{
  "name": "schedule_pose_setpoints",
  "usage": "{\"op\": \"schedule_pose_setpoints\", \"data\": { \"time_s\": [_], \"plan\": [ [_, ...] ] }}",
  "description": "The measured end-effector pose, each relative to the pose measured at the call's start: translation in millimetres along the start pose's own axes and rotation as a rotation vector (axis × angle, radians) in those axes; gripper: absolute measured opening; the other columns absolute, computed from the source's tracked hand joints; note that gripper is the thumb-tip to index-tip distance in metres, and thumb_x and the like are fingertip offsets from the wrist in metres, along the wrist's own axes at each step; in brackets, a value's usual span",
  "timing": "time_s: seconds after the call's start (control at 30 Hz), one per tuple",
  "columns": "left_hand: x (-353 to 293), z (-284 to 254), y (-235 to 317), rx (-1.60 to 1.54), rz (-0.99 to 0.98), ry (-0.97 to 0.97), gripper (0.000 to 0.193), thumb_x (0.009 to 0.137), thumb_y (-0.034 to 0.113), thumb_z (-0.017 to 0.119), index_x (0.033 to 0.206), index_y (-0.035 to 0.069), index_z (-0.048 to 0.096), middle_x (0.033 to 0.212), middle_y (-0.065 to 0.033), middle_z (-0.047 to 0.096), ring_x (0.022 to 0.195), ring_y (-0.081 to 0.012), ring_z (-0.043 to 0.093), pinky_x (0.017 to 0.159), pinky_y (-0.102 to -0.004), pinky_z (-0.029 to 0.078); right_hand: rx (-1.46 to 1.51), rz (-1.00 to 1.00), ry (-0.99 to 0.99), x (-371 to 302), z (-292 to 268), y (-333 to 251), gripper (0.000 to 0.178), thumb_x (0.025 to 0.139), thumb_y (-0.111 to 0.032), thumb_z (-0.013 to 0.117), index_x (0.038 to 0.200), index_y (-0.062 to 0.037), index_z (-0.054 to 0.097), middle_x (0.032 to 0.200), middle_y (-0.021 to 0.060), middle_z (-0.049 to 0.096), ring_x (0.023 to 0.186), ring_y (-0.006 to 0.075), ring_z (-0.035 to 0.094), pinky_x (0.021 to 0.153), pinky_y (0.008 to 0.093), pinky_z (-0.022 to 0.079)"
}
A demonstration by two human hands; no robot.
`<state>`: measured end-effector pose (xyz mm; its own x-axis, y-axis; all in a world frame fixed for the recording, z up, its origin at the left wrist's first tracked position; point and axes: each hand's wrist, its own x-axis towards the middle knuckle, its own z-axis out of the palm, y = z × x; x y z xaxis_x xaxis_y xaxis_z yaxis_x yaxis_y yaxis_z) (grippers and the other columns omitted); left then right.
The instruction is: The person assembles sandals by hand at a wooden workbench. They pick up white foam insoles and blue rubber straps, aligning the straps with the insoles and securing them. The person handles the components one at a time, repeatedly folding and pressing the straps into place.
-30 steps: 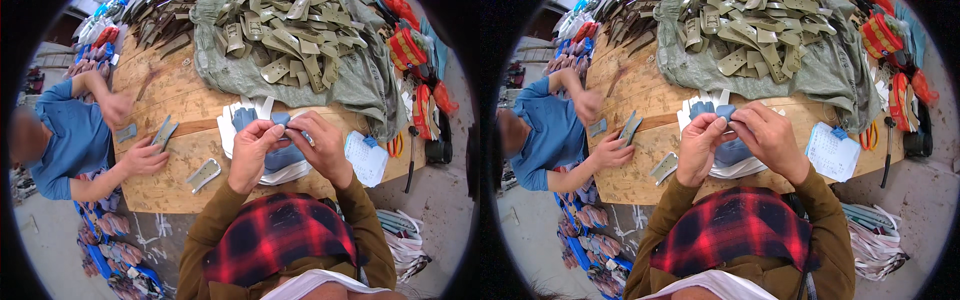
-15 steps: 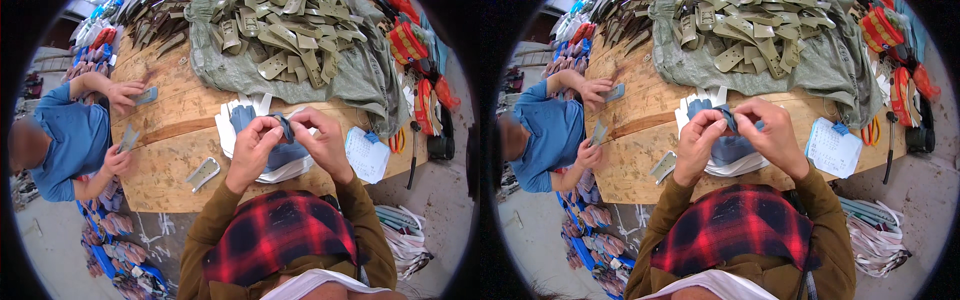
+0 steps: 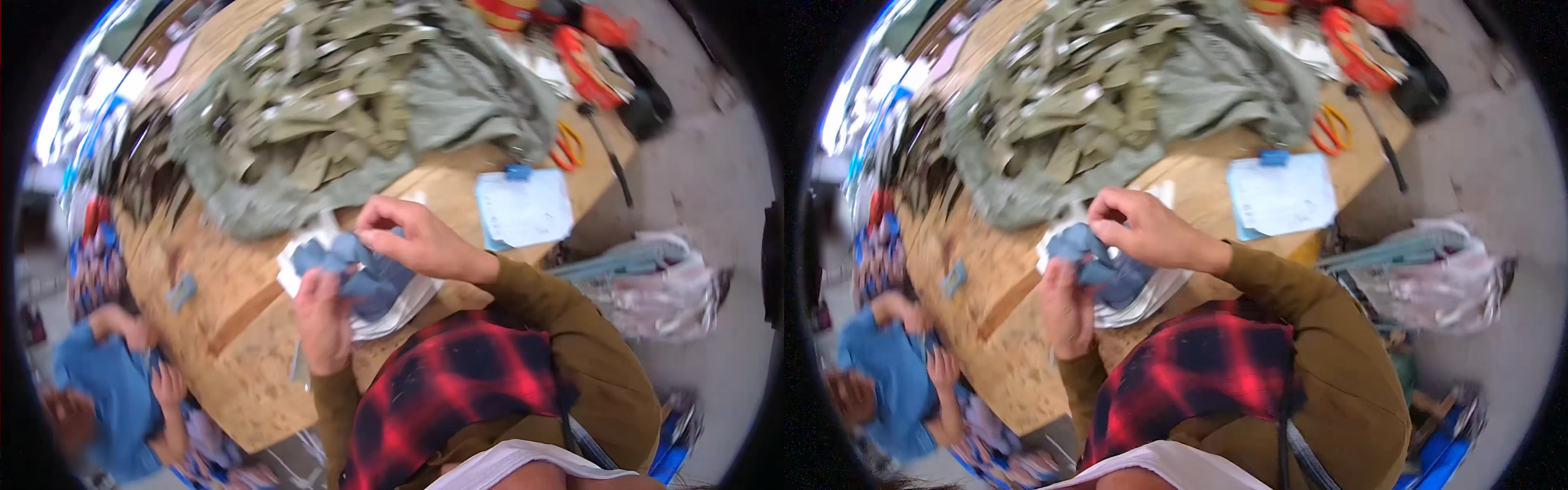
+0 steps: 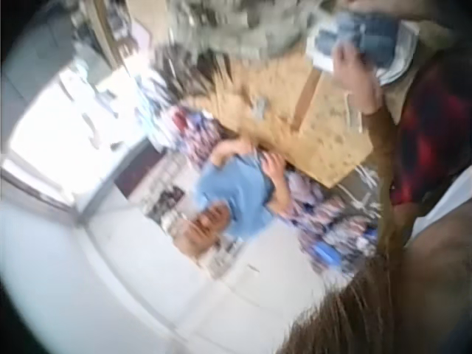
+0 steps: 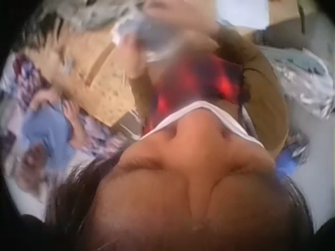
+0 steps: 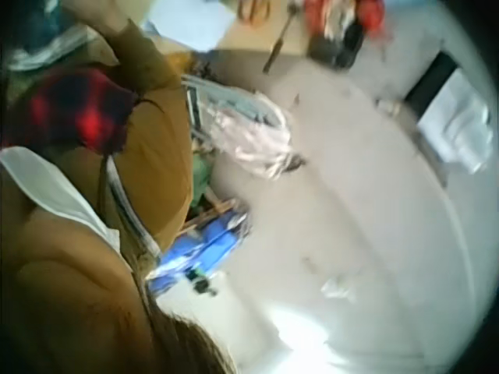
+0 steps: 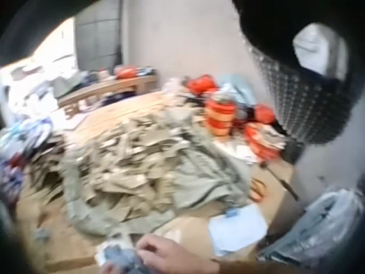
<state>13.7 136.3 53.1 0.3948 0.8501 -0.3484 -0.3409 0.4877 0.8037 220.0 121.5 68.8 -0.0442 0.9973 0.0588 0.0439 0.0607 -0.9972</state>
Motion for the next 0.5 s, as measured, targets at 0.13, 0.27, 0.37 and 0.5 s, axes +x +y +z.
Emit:
{"op": "schedule_pose_setpoints", "data": {
  "time_s": [0.13, 0.27, 0.37, 0.5],
  "plan": [
    [-5, -39, 5, -0.576, -0.011, -0.092, 0.032, 0.105, 0.028, 0.047, 0.127, 0.005, 0.053, 0.117, -0.0106, 0.066, 0.096, -0.0175, 0.067, 0.066, -0.0328, 0.058, 0.838, 0.205, 0.202, -1, -36, 16, 0.019, 0.099, -0.016, 0.050, 0.112, -0.0022, 0.053, 0.109, 0.0173, 0.068, 0.097, 0.0261, 0.070, 0.088, 0.0376, 0.056],
    [-12, -91, 40, -0.447, 0.064, -0.182, 0.032, 0.107, 0.025, 0.042, 0.132, 0.007, 0.051, 0.127, -0.0109, 0.063, 0.096, -0.0120, 0.065, 0.058, -0.0243, 0.054, 0.543, -0.066, 0.264, -1, -104, -8, 0.021, 0.102, -0.019, 0.044, 0.111, -0.0009, 0.050, 0.093, 0.0146, 0.067, 0.085, 0.0234, 0.069, 0.085, 0.0384, 0.057],
    [-24, -106, 61, -0.428, 0.141, -0.059, 0.034, 0.107, 0.024, 0.042, 0.134, 0.006, 0.050, 0.135, -0.0129, 0.058, 0.096, -0.0095, 0.065, 0.053, -0.0204, 0.049, 0.194, -0.126, 0.167, 11, -124, -45, 0.018, 0.102, -0.017, 0.045, 0.111, -0.0037, 0.052, 0.091, 0.0108, 0.066, 0.081, 0.0196, 0.067, 0.075, 0.0354, 0.056],
    [-15, -95, 71, -0.632, 0.131, -0.068, 0.036, 0.108, 0.019, 0.038, 0.137, -0.001, 0.044, 0.152, -0.0189, 0.038, 0.135, -0.0228, 0.046, 0.093, -0.0342, 0.058, -0.430, -0.316, 0.013, 24, -84, -53, 0.013, 0.097, -0.017, 0.053, 0.105, -0.0081, 0.057, 0.094, 0.0115, 0.064, 0.080, 0.0237, 0.066, 0.070, 0.0342, 0.054]
  ]
}}
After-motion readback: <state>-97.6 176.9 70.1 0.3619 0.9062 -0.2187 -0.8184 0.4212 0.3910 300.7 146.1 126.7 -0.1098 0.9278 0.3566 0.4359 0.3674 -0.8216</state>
